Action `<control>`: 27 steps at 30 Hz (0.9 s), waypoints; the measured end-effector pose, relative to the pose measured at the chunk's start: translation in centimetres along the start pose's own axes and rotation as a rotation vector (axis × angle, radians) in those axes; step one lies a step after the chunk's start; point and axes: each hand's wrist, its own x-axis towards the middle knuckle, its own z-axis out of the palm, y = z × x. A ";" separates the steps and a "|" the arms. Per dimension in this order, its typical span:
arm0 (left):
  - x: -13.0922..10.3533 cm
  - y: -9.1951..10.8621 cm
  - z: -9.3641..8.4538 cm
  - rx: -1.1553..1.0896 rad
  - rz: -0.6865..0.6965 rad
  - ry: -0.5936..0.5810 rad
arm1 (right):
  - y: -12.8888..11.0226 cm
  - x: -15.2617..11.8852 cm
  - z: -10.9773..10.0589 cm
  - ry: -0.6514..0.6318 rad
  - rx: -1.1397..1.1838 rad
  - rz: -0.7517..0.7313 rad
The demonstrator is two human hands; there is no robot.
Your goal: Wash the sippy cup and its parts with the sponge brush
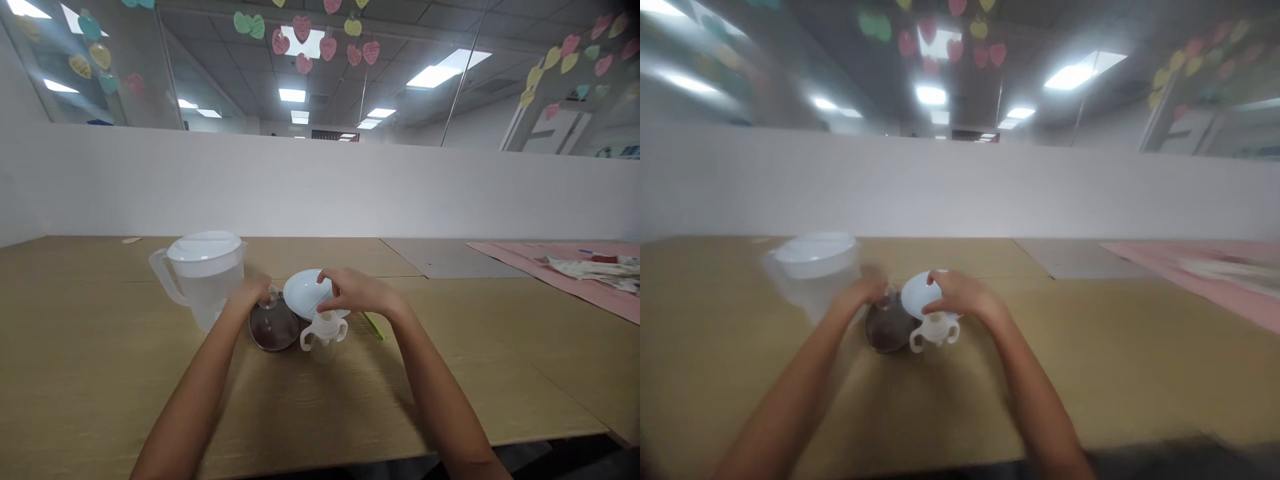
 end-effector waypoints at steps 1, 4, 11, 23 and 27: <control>-0.9 0.8 -1.0 0.043 -0.054 0.051 | 0.2 -0.1 -0.2 0.041 0.011 0.004; -4.1 4.2 -3.7 0.094 -0.032 0.187 | 0.9 -0.6 -0.9 0.157 0.066 -0.014; -6.5 10.0 -3.5 -0.018 0.343 -0.033 | 0.8 -1.7 -1.7 0.021 0.167 -0.163; -3.5 9.8 -1.2 -0.015 0.303 -0.134 | 1.5 0.2 -0.5 -0.148 0.041 -0.034; -3.0 9.4 -0.9 -0.055 0.319 -0.155 | 1.3 0.1 -0.8 -0.250 0.141 0.033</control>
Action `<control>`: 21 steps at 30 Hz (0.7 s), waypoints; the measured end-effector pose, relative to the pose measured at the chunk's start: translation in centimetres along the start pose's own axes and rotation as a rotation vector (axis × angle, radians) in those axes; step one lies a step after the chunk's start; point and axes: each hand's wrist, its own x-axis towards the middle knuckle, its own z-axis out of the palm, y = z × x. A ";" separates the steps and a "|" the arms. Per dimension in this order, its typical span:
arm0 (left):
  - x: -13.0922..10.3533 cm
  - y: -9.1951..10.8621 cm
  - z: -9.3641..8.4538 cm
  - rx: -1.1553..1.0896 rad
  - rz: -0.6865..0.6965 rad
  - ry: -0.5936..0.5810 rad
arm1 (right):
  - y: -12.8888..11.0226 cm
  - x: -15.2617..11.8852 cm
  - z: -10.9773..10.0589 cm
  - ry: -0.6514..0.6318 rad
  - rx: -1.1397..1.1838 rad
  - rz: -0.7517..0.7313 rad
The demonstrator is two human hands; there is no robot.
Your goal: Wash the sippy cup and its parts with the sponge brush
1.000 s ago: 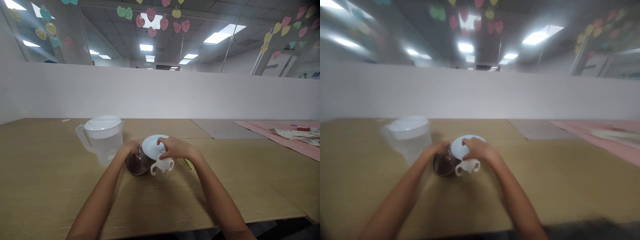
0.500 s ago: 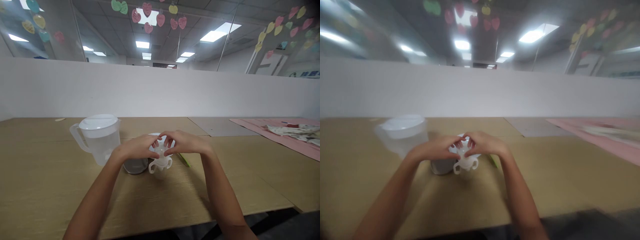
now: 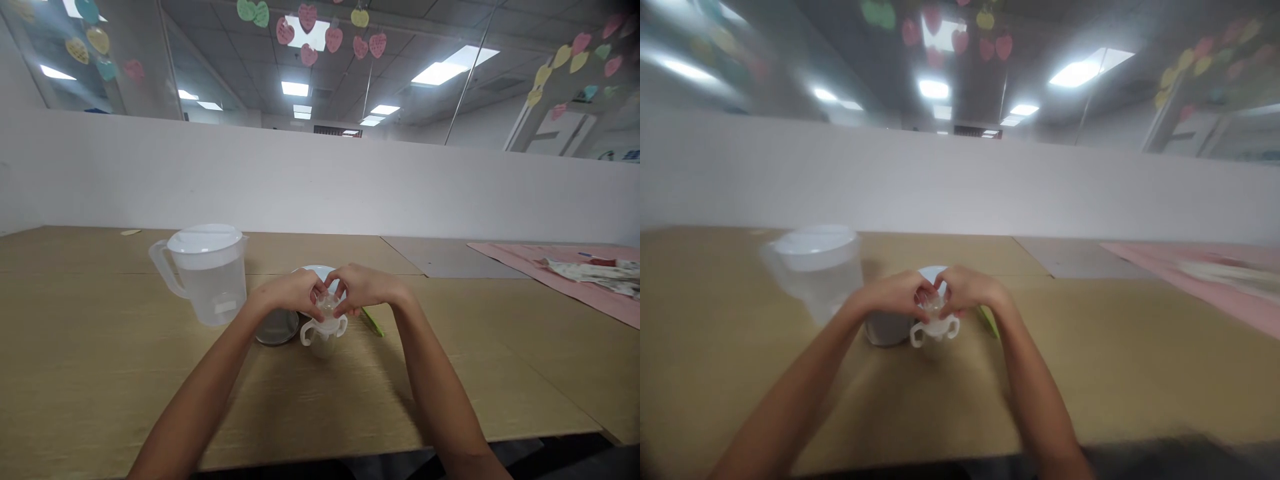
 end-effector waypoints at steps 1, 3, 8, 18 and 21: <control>0.1 -0.1 0.0 -0.008 0.002 -0.001 | -0.1 -0.1 0.0 -0.013 0.013 0.005; 0.2 -0.1 0.1 -0.023 -0.001 0.000 | -0.2 -0.2 -0.1 -0.032 0.032 0.013; 0.5 -0.7 0.2 -0.097 0.001 -0.034 | 0.1 -0.1 -0.3 -0.088 0.084 0.013; 0.1 -2.5 -0.1 -0.245 0.006 -0.267 | 1.3 0.3 -0.5 -0.104 0.160 0.056; 0.7 -2.9 0.5 -0.239 0.029 -0.252 | 0.5 0.0 -0.3 -0.011 0.121 0.036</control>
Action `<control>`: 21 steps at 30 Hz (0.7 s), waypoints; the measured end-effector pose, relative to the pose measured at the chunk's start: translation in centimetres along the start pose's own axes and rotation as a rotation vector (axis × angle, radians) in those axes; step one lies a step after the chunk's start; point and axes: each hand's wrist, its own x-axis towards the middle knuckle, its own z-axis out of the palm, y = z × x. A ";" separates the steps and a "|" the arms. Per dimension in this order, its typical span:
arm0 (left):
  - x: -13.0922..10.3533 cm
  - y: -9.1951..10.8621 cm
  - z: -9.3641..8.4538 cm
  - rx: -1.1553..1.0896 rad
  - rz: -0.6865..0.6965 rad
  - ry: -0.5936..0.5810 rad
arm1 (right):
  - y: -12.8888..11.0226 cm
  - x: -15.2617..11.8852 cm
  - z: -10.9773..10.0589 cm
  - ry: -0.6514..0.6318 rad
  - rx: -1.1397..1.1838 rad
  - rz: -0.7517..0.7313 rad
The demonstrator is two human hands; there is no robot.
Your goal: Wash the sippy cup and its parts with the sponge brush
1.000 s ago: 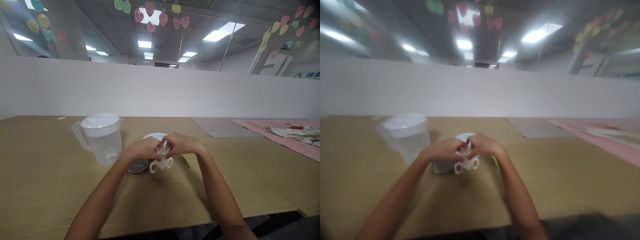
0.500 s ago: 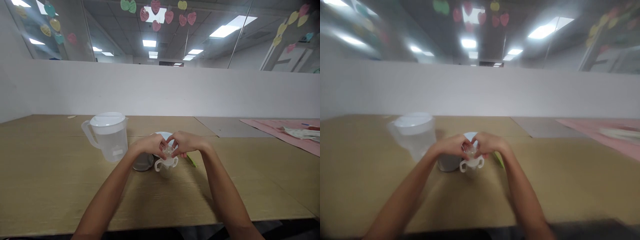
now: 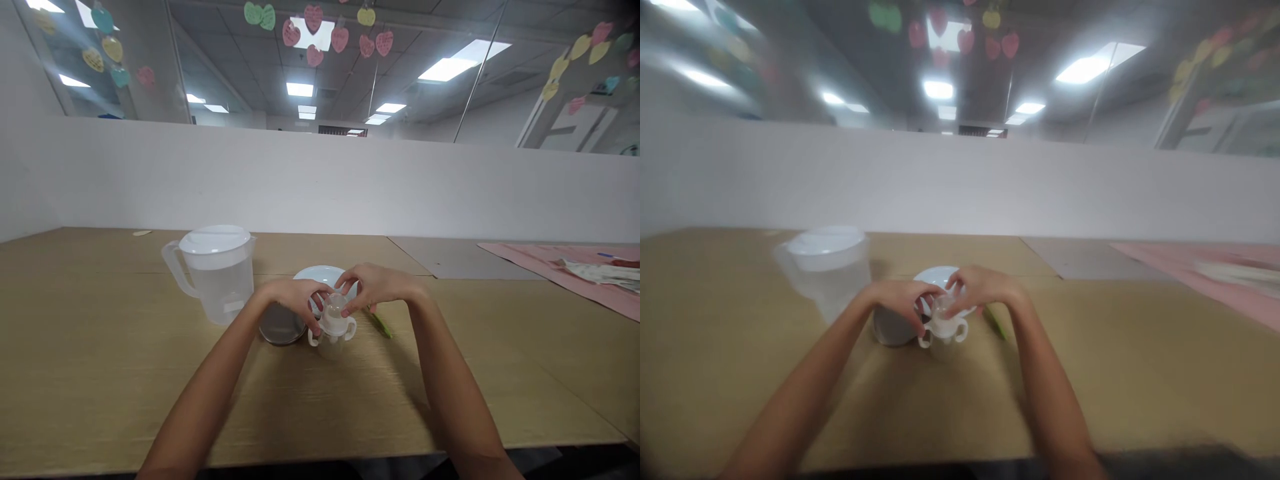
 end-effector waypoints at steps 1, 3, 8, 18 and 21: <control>0.4 -0.1 0.2 0.023 0.018 0.009 | -0.3 -0.1 0.2 0.019 -0.026 -0.001; 1.2 -0.3 0.8 0.058 0.061 0.017 | -0.7 -0.1 0.5 0.024 -0.084 -0.002; 2.4 -0.9 1.6 0.034 0.074 0.049 | -0.4 0.3 0.3 -0.076 -0.117 -0.099; 2.4 -1.4 1.6 0.026 0.087 0.053 | 0.5 1.0 -0.4 -0.127 -0.083 -0.126; 2.4 -1.2 1.6 0.026 0.081 0.062 | 0.7 1.2 -0.4 -0.144 -0.040 -0.132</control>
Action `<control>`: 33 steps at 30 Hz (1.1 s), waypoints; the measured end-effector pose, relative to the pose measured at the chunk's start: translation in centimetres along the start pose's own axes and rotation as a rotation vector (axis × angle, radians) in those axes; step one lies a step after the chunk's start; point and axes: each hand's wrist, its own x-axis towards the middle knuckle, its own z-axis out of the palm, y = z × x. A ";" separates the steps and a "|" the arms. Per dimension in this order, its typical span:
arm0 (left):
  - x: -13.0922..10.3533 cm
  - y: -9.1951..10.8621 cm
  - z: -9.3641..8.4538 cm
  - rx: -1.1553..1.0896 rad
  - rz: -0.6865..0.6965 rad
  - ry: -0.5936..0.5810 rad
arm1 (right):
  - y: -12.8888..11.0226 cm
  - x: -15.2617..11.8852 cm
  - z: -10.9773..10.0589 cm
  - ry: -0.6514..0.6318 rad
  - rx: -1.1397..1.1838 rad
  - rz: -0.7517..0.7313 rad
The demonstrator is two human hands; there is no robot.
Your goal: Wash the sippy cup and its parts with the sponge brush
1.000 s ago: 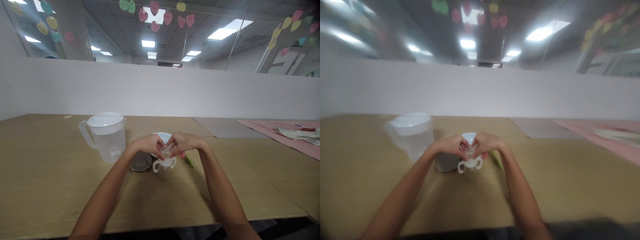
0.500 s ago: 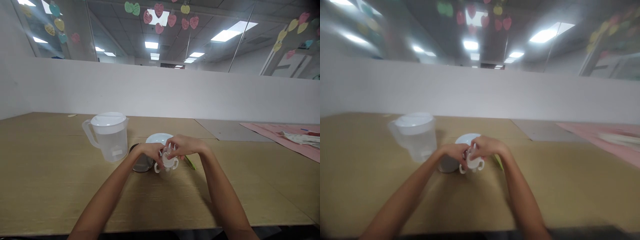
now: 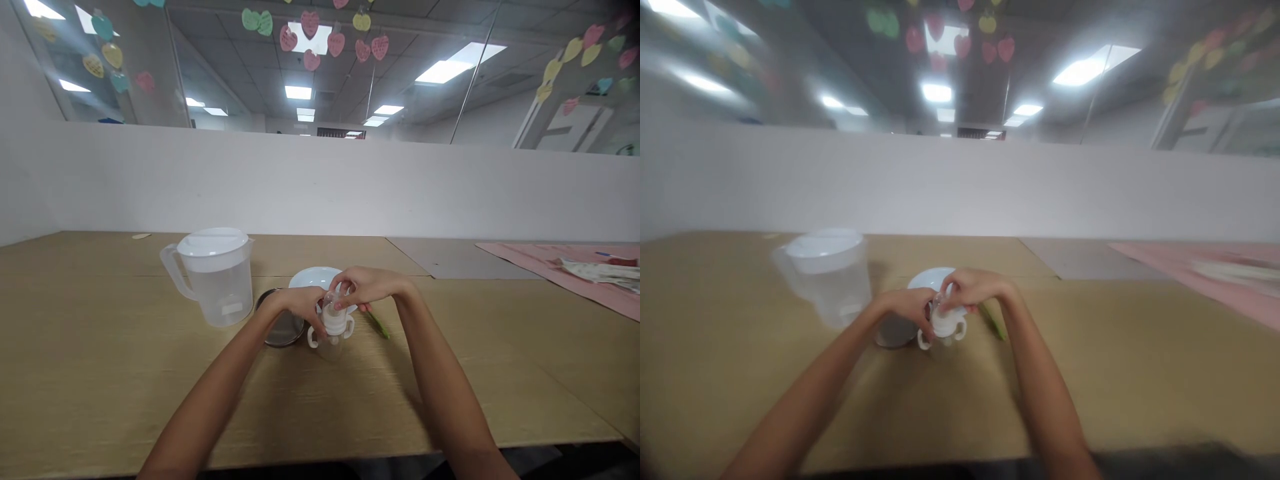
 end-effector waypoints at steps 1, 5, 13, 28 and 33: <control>0.0 0.0 0.0 0.008 -0.010 0.009 | 0.0 0.0 0.0 0.002 0.006 0.002; 0.0 0.1 0.0 0.060 -0.019 -0.004 | -0.3 -0.9 0.1 0.053 0.020 0.007; -0.2 0.6 -0.1 0.112 -0.034 -0.004 | 1.9 -3.8 -1.3 0.279 0.069 -0.055; -0.2 0.8 -0.1 0.164 -0.012 -0.011 | 5.5 5.7 1.5 0.011 -0.153 0.081; -0.2 0.9 -0.1 0.192 -0.013 0.004 | 5.2 4.6 0.7 0.098 -0.249 0.076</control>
